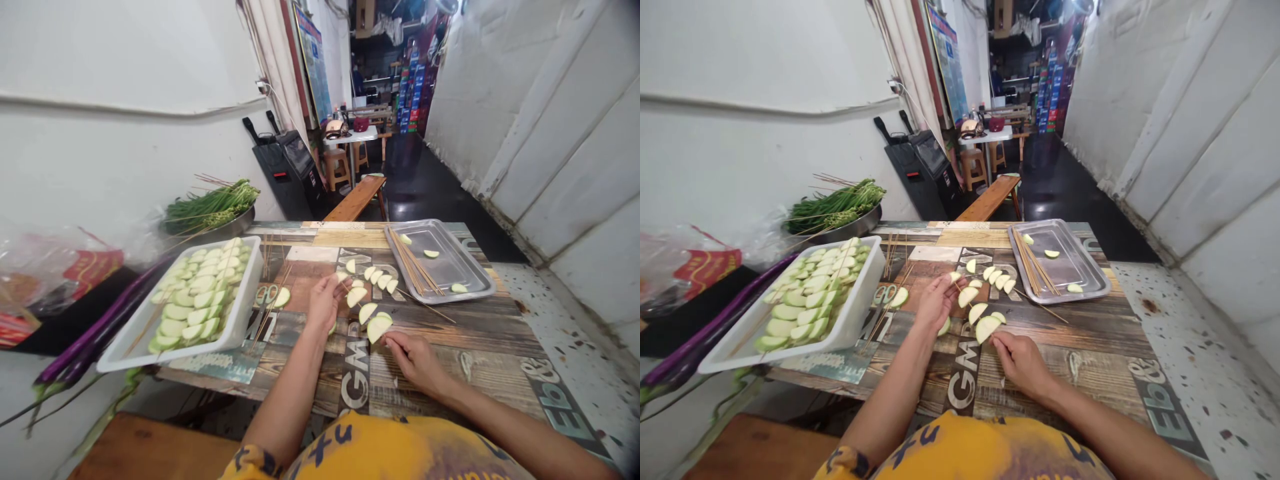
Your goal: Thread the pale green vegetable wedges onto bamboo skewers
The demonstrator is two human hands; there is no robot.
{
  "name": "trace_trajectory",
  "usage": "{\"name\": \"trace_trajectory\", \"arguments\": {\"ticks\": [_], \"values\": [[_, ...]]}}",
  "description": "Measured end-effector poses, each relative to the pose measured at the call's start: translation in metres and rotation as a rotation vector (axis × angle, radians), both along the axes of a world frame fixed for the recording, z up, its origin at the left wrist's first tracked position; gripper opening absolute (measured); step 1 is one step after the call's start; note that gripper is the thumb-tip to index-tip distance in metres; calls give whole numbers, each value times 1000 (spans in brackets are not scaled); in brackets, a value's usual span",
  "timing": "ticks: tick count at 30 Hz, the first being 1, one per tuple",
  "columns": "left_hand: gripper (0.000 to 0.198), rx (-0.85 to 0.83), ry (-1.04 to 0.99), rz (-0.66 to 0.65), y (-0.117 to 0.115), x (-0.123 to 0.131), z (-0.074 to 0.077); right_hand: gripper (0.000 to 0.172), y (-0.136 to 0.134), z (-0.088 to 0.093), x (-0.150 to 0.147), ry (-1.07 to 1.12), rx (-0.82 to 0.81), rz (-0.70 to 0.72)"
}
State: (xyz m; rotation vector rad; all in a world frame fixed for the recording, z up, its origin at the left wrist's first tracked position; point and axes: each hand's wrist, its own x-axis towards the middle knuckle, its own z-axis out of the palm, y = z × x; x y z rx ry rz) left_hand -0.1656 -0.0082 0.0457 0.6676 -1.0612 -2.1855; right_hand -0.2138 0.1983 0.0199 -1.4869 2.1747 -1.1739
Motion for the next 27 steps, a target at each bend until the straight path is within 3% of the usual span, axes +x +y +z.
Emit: {"name": "trace_trajectory", "arguments": {"ticks": [27], "values": [[24, 4, 29, 38, 0, -3, -7, 29, -5, 5, 0, -83, -38, 5]]}}
